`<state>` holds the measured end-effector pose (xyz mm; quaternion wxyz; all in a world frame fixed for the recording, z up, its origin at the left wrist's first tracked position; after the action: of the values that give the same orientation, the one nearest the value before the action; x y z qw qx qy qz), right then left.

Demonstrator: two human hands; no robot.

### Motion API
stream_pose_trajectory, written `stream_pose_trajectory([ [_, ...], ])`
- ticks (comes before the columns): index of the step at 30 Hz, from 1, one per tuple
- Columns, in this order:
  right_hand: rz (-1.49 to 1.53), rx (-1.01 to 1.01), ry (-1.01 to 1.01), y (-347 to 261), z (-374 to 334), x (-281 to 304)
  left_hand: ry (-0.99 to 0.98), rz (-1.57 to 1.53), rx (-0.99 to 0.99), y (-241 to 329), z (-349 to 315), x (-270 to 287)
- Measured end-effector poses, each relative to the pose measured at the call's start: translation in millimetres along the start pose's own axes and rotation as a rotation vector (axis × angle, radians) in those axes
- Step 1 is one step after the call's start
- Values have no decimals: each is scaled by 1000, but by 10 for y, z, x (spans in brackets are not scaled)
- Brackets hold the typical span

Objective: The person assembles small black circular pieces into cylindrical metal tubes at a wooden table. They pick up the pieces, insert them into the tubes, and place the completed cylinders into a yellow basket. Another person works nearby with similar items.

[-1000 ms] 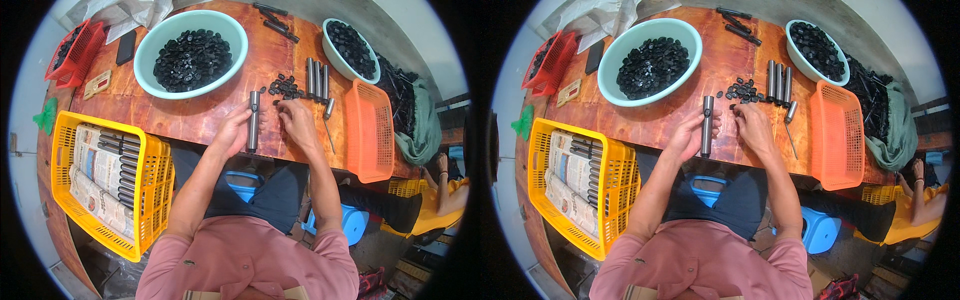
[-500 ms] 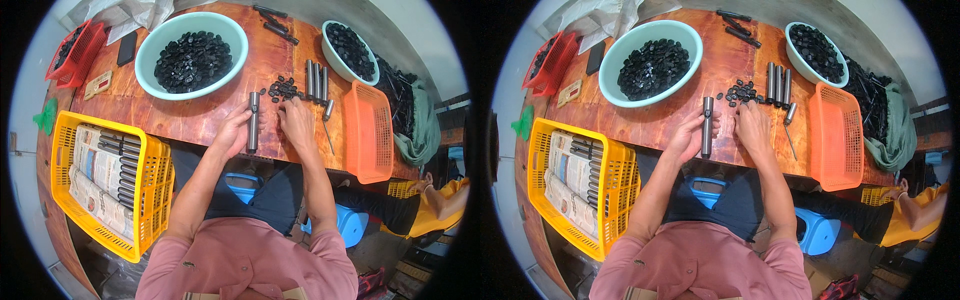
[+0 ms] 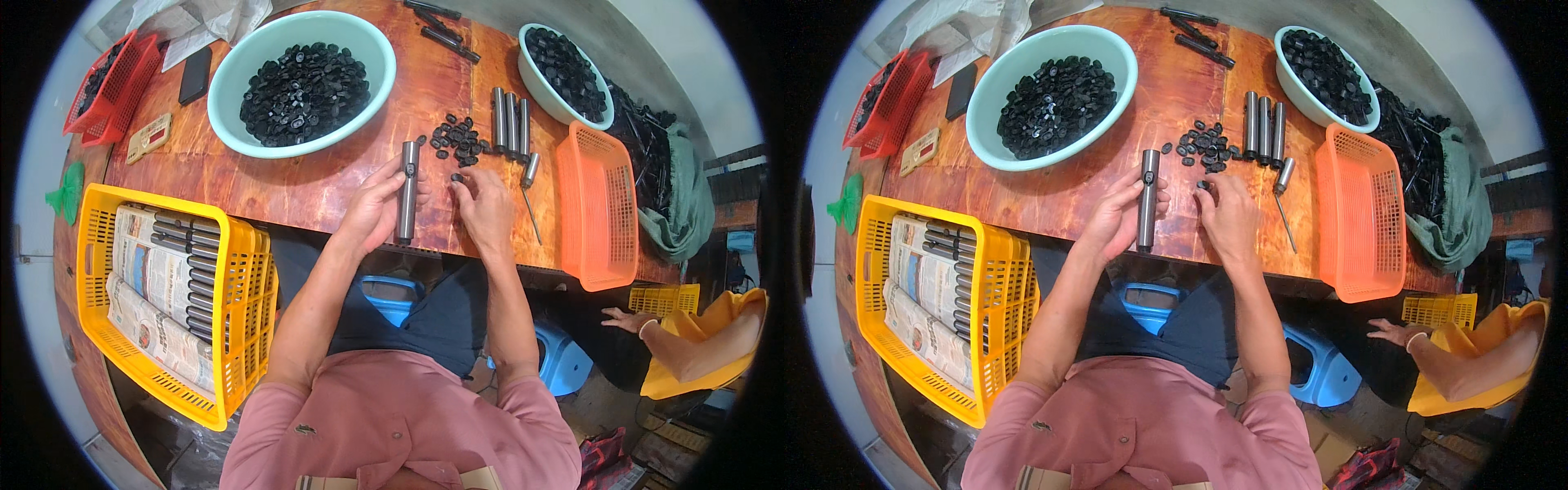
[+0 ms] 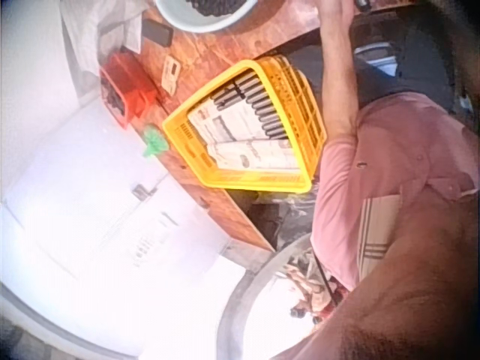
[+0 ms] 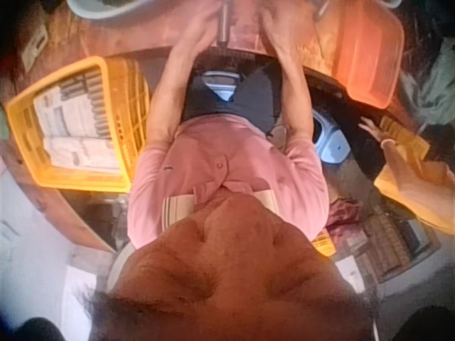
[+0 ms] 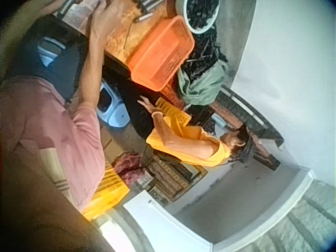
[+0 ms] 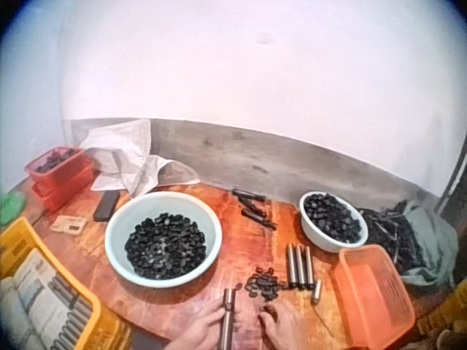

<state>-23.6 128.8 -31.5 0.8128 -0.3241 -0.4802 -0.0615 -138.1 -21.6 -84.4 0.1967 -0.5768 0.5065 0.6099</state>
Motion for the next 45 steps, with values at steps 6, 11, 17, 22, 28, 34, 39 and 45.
stream_pose_trajectory([
  [6,-151,-20,-92,-16,3,-63,-10,3,11,5,0,-15],
  [11,29,114,-178,39,19,-51,-10,-3,5,-3,-9,-2],
  [17,92,-9,-294,30,34,-30,-23,-1,13,-10,5,2],
  [22,105,-11,-274,121,32,-58,8,12,11,-28,0,-10],
  [28,80,4,-233,53,17,-25,0,16,9,-31,1,-12],
  [34,382,88,-125,-298,16,103,-62,34,48,-12,-17,-50],
  [39,324,192,-90,-481,5,-16,-85,16,26,-9,-38,-153],
  [45,245,275,-5,-458,-33,-82,-85,68,17,-25,-31,-125],
])
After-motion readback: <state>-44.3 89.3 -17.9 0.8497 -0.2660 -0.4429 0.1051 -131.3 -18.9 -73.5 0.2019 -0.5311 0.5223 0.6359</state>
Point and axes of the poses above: each hand's wrist, its own z-axis towards the middle knuckle, its own x-axis out of the back of the hand, y = z × x, the point moved 4 cm from there along z, towards the middle knuckle, and after that the axes turned 6 degrees about -z, right-handed, at the moved point
